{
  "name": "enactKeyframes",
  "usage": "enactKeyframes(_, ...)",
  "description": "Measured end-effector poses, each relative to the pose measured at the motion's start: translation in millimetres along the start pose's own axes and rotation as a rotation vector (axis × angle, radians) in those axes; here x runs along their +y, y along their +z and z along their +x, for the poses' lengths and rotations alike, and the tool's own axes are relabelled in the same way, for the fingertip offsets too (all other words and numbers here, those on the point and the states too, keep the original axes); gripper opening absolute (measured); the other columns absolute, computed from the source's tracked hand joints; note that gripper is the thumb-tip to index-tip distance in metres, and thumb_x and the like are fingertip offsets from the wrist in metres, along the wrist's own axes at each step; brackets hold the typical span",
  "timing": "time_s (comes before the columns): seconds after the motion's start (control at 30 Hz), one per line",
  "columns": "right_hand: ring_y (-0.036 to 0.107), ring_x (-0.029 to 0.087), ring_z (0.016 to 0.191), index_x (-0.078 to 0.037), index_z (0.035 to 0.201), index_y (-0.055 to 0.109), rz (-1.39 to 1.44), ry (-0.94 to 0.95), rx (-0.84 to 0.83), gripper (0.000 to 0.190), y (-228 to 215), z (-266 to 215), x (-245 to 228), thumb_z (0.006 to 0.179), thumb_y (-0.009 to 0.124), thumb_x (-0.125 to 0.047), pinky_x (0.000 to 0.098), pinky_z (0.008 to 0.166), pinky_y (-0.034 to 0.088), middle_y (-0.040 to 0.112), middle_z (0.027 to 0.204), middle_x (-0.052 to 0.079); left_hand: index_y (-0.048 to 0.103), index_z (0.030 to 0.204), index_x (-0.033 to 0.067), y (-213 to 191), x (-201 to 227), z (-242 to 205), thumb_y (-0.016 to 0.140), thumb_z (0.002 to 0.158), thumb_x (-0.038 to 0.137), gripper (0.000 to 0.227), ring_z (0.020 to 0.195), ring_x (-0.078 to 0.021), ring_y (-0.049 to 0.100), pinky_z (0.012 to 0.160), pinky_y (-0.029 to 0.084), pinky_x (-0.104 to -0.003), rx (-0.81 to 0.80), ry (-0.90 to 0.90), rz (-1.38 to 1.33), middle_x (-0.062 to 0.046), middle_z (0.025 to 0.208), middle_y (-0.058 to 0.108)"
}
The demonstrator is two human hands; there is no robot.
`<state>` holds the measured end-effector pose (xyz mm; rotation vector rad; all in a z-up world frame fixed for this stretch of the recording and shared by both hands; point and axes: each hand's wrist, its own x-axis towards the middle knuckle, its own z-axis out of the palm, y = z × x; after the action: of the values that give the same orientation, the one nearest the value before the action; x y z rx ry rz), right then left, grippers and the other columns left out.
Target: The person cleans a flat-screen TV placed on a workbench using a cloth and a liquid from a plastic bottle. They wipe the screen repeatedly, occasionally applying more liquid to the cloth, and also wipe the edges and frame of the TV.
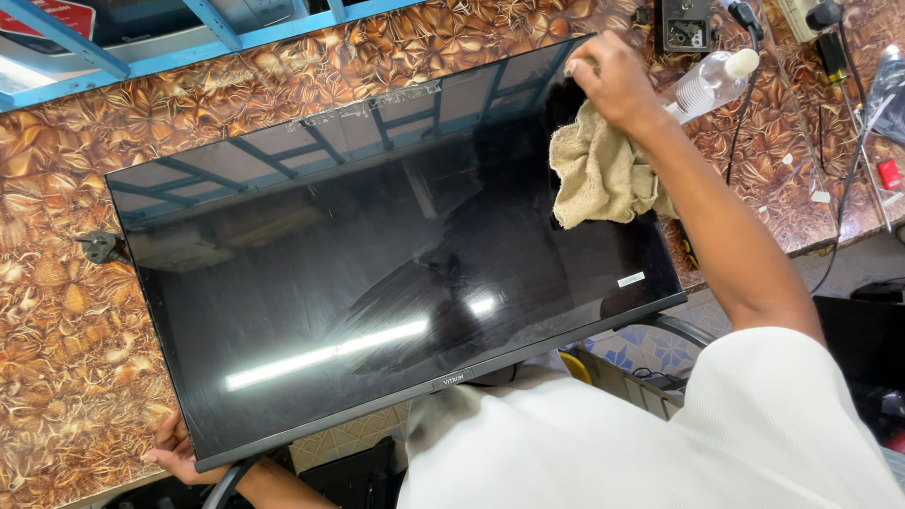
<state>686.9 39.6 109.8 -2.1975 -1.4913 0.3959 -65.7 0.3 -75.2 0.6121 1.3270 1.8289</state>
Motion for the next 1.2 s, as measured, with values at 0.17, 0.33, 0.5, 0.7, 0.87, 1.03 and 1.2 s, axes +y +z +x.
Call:
enactKeyframes(0.17, 0.061, 0.027, 0.101, 0.001, 0.108, 0.059, 0.001, -0.252, 0.067, 0.013, 15, 12, 17, 0.099, 0.066, 0.008, 0.0352, 0.094, 0.050, 0.061, 0.108, 0.018, 0.074, 0.102, 0.0096, 11, 7, -5, 0.049, 0.096, 0.059, 0.055, 0.090, -0.0196, 0.069, 0.090, 0.059, -0.031, 0.037, 0.022, 0.035, -0.006, 0.084, 0.066)
enactKeyframes(0.33, 0.062, 0.023, 0.093, -0.001, 0.095, 0.066, -0.130, -0.199, 0.001, 0.007, 21, 11, 32, 0.100, 0.070, 0.001, 0.0372, 0.099, 0.050, 0.064, 0.100, 0.014, 0.074, 0.102, 0.0104, 14, 8, -7, 0.046, 0.097, 0.059, 0.056, 0.092, -0.0190, 0.070, 0.092, 0.061, -0.031, 0.028, 0.040, 0.078, -0.005, 0.088, 0.068)
enactKeyframes(0.5, 0.062, 0.024, 0.085, -0.002, 0.093, 0.073, -0.307, -0.232, -0.037, 0.009, 19, 11, 26, 0.099, 0.076, -0.006, 0.0379, 0.085, 0.055, 0.063, 0.097, 0.011, 0.074, 0.104, 0.0098, 8, 6, -4, 0.045, 0.098, 0.058, 0.057, 0.092, -0.0206, 0.070, 0.093, 0.061, -0.035, -0.001, 0.036, 0.057, -0.006, 0.087, 0.067)
enactKeyframes(0.7, 0.063, 0.026, 0.078, 0.000, 0.091, 0.070, -0.380, -0.299, 0.004, 0.010, 23, 23, 26, 0.101, 0.071, -0.001, 0.0389, 0.072, 0.057, 0.063, 0.092, 0.012, 0.074, 0.101, 0.0095, 6, 3, -2, 0.047, 0.096, 0.059, 0.057, 0.091, -0.0196, 0.070, 0.091, 0.061, -0.033, 0.026, 0.038, 0.046, -0.006, 0.088, 0.067)
enactKeyframes(0.87, 0.067, 0.035, 0.074, -0.007, 0.086, 0.076, -0.544, -0.269, -0.097, 0.010, 18, 34, 29, 0.091, 0.068, -0.003, 0.0500, 0.065, 0.056, 0.066, 0.092, 0.010, 0.074, 0.098, 0.0104, 17, 10, -7, 0.044, 0.096, 0.058, 0.056, 0.092, -0.0188, 0.069, 0.091, 0.057, -0.028, 0.058, 0.048, 0.068, -0.005, 0.088, 0.066)
enactKeyframes(1.03, 0.066, 0.029, 0.074, -0.007, 0.079, 0.069, -0.539, -0.293, -0.073, 0.014, 20, 38, 27, 0.091, 0.067, 0.001, 0.0463, 0.065, 0.058, 0.066, 0.089, 0.008, 0.073, 0.098, 0.0106, 16, 8, -7, 0.045, 0.096, 0.058, 0.055, 0.093, -0.0185, 0.068, 0.092, 0.058, -0.029, 0.036, 0.038, 0.034, -0.004, 0.088, 0.065)
enactKeyframes(1.2, 0.067, 0.030, 0.085, -0.008, 0.080, 0.071, -0.532, -0.218, -0.229, 0.016, 14, 39, 23, 0.086, 0.064, 0.005, 0.0467, 0.075, 0.057, 0.069, 0.092, 0.008, 0.073, 0.097, 0.0101, 20, 13, -11, 0.047, 0.096, 0.059, 0.056, 0.092, -0.0186, 0.068, 0.092, 0.058, -0.031, 0.032, 0.022, 0.010, -0.004, 0.087, 0.066)
